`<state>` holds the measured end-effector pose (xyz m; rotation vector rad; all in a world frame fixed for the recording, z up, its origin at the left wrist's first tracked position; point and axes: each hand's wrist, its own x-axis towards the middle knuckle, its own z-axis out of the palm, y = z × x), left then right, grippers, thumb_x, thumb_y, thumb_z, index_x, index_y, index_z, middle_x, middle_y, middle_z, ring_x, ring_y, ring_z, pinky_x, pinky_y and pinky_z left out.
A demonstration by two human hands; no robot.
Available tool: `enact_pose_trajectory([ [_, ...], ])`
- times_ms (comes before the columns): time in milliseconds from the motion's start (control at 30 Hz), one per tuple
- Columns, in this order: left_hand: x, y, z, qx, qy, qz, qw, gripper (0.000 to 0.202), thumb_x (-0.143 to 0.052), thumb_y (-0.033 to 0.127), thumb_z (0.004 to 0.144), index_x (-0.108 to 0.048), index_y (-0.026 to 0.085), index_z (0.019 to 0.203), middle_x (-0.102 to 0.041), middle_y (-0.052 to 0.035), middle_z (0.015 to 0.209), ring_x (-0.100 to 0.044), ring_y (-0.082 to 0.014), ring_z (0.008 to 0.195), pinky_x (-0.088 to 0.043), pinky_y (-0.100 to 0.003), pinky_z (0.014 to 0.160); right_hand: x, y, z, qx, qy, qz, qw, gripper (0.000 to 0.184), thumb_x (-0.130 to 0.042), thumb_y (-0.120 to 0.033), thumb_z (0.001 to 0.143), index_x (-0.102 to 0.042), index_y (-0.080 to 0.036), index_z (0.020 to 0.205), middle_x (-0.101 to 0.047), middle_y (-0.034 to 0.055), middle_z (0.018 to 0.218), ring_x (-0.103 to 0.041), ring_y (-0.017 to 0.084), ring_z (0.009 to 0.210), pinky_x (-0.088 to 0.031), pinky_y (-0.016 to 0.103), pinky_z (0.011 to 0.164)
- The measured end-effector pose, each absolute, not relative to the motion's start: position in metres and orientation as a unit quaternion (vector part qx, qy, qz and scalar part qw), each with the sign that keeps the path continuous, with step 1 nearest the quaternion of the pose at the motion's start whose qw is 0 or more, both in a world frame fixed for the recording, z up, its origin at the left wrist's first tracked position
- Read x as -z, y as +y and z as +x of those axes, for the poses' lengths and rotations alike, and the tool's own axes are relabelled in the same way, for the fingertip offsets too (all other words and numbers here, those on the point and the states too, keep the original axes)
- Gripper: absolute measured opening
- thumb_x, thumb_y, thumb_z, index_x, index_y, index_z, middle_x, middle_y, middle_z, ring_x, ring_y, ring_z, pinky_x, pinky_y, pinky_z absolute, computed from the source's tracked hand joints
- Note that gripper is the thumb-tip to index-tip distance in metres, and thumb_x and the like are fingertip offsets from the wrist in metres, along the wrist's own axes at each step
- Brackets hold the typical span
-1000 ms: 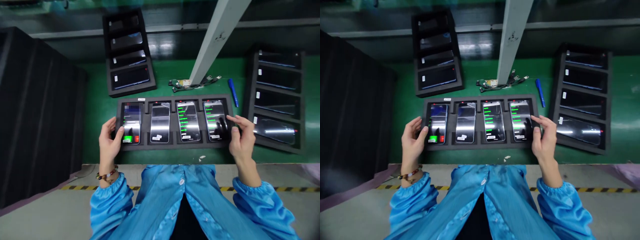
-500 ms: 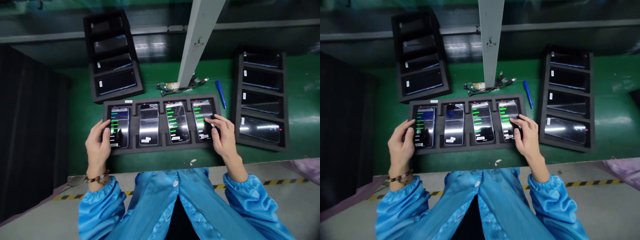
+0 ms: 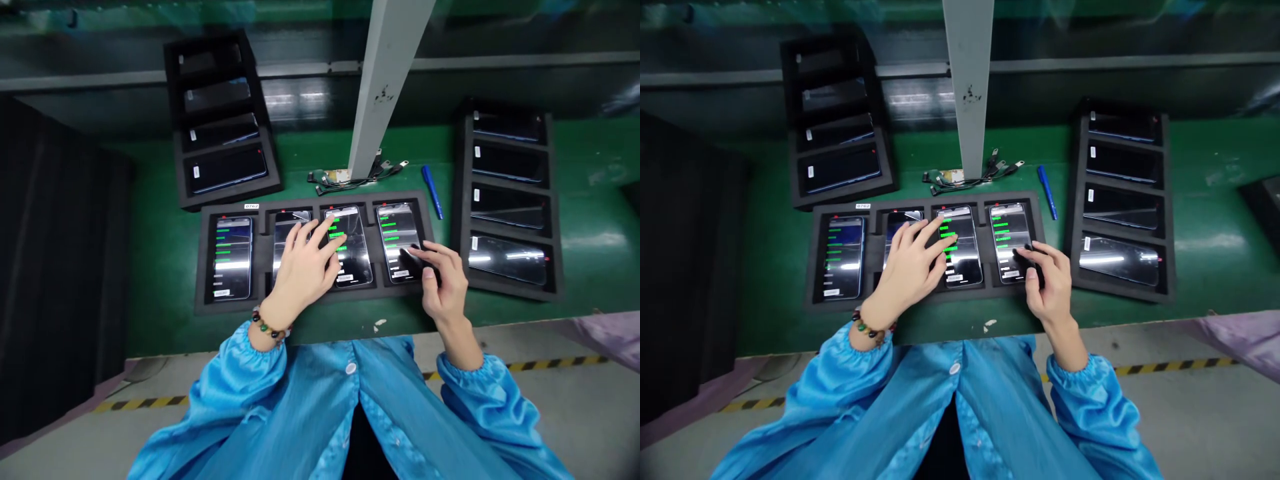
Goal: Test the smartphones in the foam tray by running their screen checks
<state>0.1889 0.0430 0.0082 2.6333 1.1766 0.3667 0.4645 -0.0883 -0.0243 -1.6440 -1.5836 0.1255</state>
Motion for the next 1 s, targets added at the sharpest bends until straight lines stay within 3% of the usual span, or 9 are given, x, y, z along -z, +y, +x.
enact_pose_trajectory([
  [233, -0.02, 0.045, 0.158, -0.163, 0.449, 0.866, 0.148, 0.045, -0.049, 0.028, 0.108, -0.068, 0.032, 0.15, -0.048, -0.0055, 0.174, -0.049, -0.0334, 0.155, -0.028, -0.063, 0.136, 0.02, -0.091, 0.464, -0.057, -0.65, -0.678, 0.34, 0.034, -0.051, -0.032, 0.108, -0.076, -0.026, 0.129, -0.075, 0.0119, 0.136, -0.067, 0.036, 0.135, -0.046, 0.06, 0.115],
  [367, -0.021, 0.045, 0.097, -0.269, 0.552, 0.78, 0.121, 0.043, -0.052, 0.035, 0.109, -0.068, 0.031, 0.149, -0.056, -0.009, 0.167, -0.052, -0.034, 0.152, -0.036, -0.059, 0.131, 0.01, -0.082, 0.439, -0.083, -0.68, -0.656, 0.316, 0.038, -0.05, -0.03, 0.107, -0.072, -0.027, 0.138, -0.068, 0.0121, 0.147, -0.063, 0.035, 0.139, -0.046, 0.059, 0.116],
  [500, -0.009, 0.038, 0.031, -0.333, 0.624, 0.696, 0.121, 0.038, -0.052, 0.038, 0.111, -0.073, 0.026, 0.141, -0.063, -0.0119, 0.157, -0.055, -0.0309, 0.151, -0.04, -0.052, 0.13, 0.003, -0.068, 0.414, -0.131, -0.74, -0.602, 0.272, 0.042, -0.047, -0.026, 0.107, -0.066, -0.027, 0.145, -0.072, 0.0111, 0.141, -0.06, 0.034, 0.145, -0.042, 0.059, 0.121],
  [633, 0.014, 0.029, -0.015, -0.396, 0.648, 0.61, 0.225, 0.037, -0.056, 0.044, 0.111, -0.073, 0.024, 0.137, -0.074, -0.0104, 0.143, -0.069, -0.0274, 0.136, -0.052, -0.048, 0.123, 0.001, -0.06, 0.403, -0.129, -0.73, -0.594, 0.313, 0.041, -0.047, -0.031, 0.108, -0.068, -0.026, 0.143, -0.071, 0.0124, 0.142, -0.06, 0.037, 0.144, -0.04, 0.061, 0.122],
  [733, 0.03, 0.029, -0.031, -0.395, 0.636, 0.586, 0.308, 0.043, -0.066, 0.049, 0.105, -0.07, 0.024, 0.14, -0.074, -0.0107, 0.143, -0.074, -0.0266, 0.127, -0.058, -0.047, 0.117, 0.003, -0.056, 0.392, -0.152, -0.738, -0.57, 0.328, 0.041, -0.047, -0.031, 0.108, -0.068, -0.026, 0.142, -0.073, 0.0118, 0.14, -0.06, 0.037, 0.144, -0.04, 0.062, 0.124],
  [900, 0.035, 0.036, -0.031, -0.382, 0.62, 0.612, 0.309, 0.06, -0.083, 0.047, 0.093, -0.065, 0.025, 0.145, -0.071, -0.0111, 0.148, -0.076, -0.026, 0.117, -0.06, -0.048, 0.112, 0.01, -0.056, 0.376, -0.15, -0.724, -0.577, 0.346, 0.039, -0.046, -0.034, 0.109, -0.072, -0.024, 0.137, -0.072, 0.014, 0.141, -0.062, 0.038, 0.142, -0.044, 0.065, 0.121],
  [1000, 0.032, 0.037, -0.029, -0.365, 0.625, 0.626, 0.29, 0.061, -0.083, 0.047, 0.091, -0.064, 0.025, 0.145, -0.071, -0.0109, 0.147, -0.075, -0.0269, 0.116, -0.059, -0.049, 0.111, 0.012, -0.059, 0.378, -0.139, -0.707, -0.586, 0.371, 0.038, -0.047, -0.035, 0.108, -0.072, -0.025, 0.135, -0.077, 0.0123, 0.132, -0.064, 0.039, 0.14, -0.044, 0.067, 0.121],
])
